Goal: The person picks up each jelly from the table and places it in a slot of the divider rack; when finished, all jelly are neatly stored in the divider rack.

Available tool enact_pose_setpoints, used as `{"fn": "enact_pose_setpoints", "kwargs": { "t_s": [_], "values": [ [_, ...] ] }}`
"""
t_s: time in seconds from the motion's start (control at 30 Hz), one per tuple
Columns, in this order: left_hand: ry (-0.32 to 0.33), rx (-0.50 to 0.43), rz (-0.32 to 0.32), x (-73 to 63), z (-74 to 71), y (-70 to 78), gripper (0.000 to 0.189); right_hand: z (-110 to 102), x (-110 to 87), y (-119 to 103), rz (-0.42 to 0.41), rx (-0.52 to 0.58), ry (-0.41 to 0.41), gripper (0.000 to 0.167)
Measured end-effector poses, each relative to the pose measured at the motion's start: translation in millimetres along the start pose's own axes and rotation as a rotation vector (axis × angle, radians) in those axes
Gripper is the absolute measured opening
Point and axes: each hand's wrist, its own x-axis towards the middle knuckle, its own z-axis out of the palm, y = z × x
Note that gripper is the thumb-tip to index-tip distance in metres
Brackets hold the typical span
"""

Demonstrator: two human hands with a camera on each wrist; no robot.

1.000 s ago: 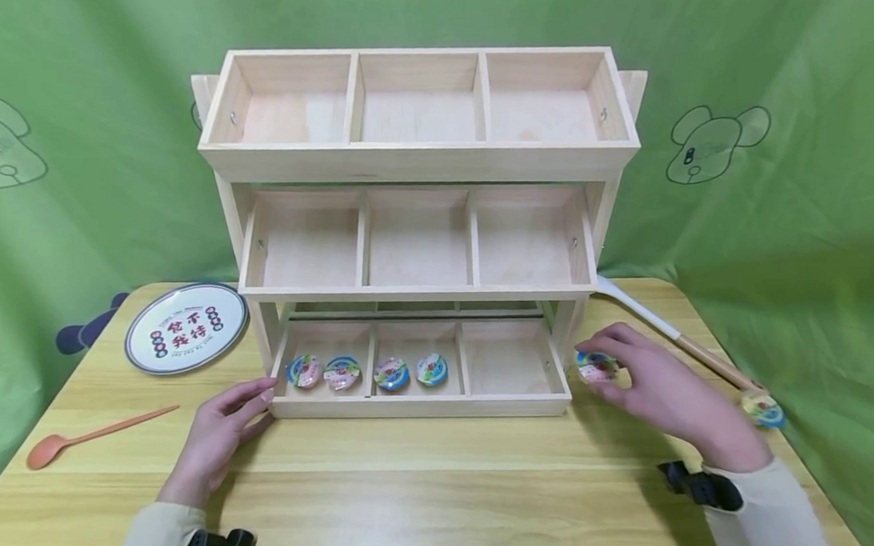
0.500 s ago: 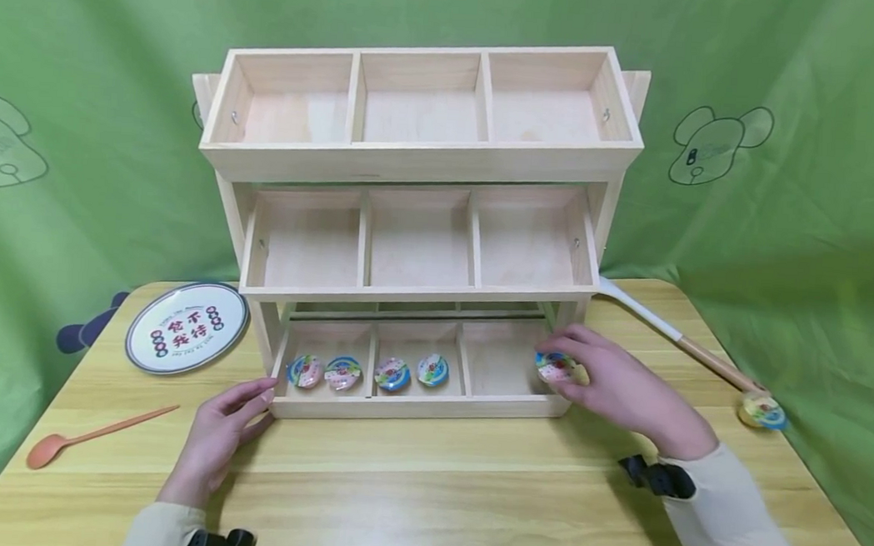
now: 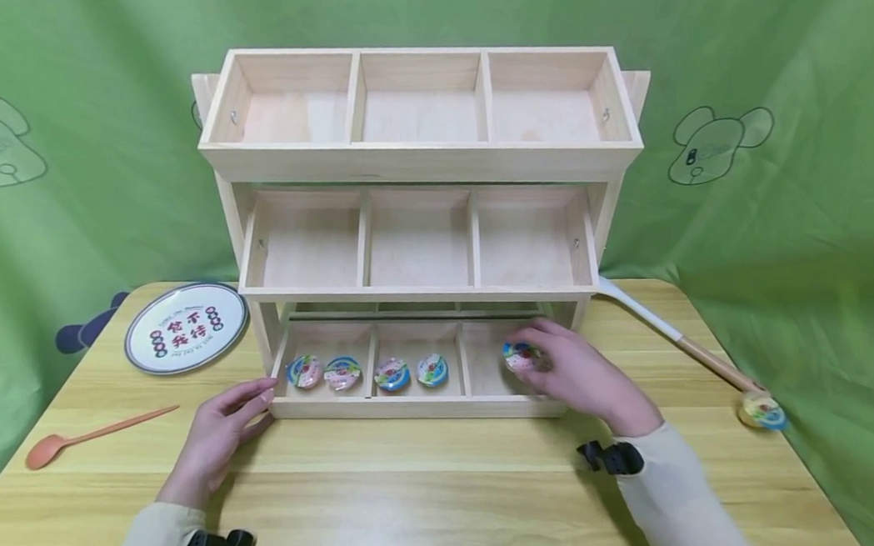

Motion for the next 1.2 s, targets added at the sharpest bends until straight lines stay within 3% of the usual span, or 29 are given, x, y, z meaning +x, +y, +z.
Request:
{"fn": "enact_pose_setpoints", "kwargs": {
  "t_s": [0.83,1.2],
  "values": [
    [-0.007,-0.002,0.011,-0.6,-1.0,-0.8,0.032,38.0,43.4,7.5,0.011,-0.101,0.039,0.044],
    [-0.017,0.007,0.019,-0.2,-1.5,-0.4,0.033,45.7,50.9,5.2,0.032,-0.131,0.0,0.045]
  ]
}}
